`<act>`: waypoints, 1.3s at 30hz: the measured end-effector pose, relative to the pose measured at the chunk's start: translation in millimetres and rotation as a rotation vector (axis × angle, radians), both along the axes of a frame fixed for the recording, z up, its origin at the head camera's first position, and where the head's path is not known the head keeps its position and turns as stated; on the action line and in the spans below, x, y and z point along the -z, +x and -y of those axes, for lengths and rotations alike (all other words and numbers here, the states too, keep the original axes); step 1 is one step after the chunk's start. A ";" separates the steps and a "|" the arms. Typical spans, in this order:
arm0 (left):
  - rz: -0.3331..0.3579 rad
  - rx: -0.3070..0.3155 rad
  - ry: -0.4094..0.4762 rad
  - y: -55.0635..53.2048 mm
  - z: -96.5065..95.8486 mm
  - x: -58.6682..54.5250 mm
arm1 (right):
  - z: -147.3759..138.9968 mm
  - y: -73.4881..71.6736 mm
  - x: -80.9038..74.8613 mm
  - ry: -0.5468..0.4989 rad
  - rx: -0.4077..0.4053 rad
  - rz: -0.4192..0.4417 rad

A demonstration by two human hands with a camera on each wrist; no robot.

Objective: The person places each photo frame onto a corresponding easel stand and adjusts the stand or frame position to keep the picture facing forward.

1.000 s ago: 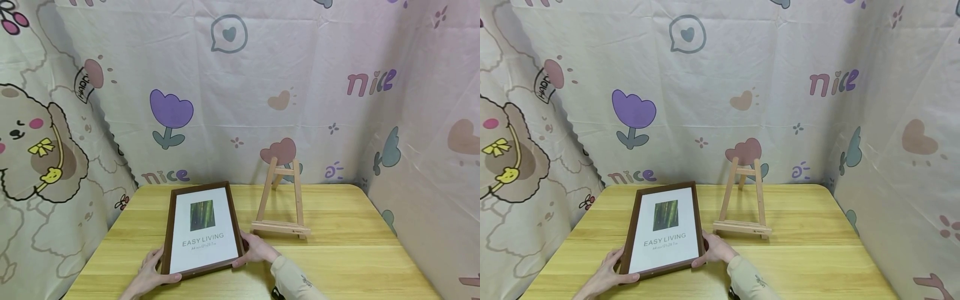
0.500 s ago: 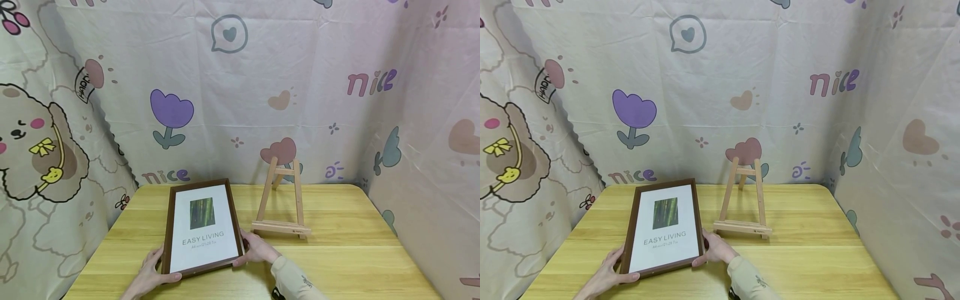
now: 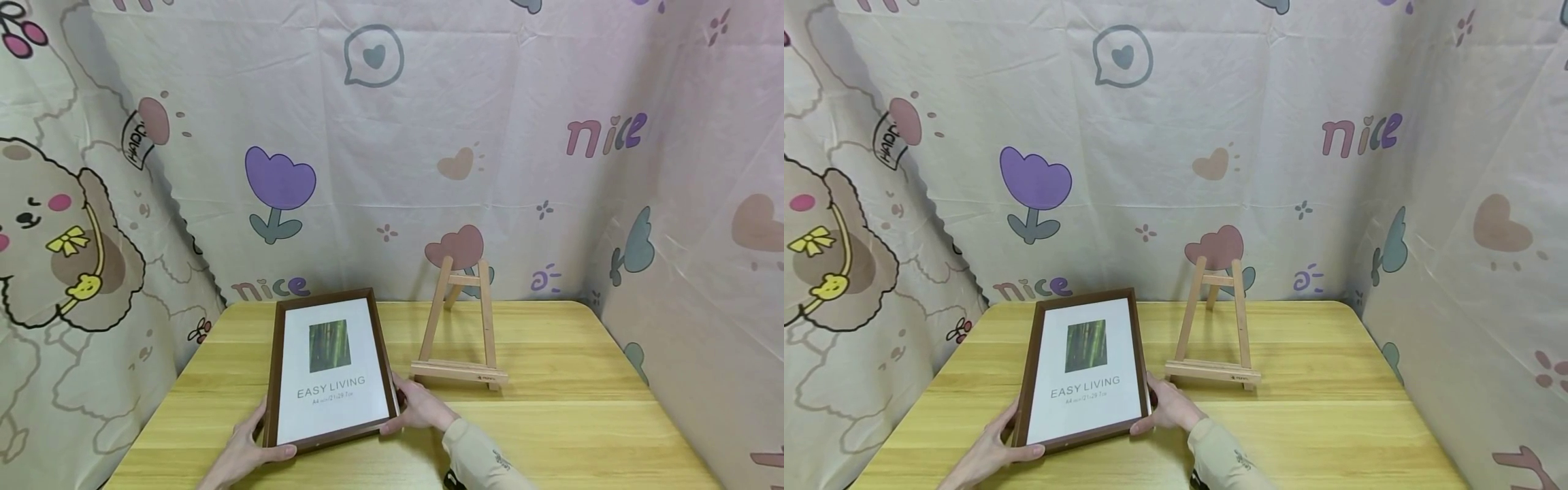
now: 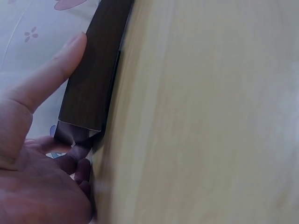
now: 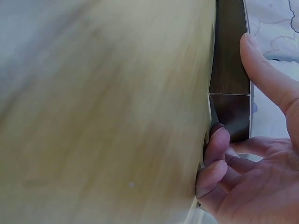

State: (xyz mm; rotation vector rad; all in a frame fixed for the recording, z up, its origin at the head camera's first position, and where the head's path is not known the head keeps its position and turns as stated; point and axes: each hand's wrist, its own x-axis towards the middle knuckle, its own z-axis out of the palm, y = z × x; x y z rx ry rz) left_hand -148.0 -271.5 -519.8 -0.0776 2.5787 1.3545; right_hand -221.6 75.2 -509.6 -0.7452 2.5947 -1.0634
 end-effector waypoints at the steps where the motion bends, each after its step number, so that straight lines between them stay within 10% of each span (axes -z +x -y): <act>1: -0.005 0.002 0.001 0.2 0.2 0.0 | -0.1 0.0 0.0 0.001 -0.001 -0.003; 39: -0.121 -0.014 0.078 3.2 -9.3 1.9 | -2.6 4.0 -2.6 0.000 0.045 -0.036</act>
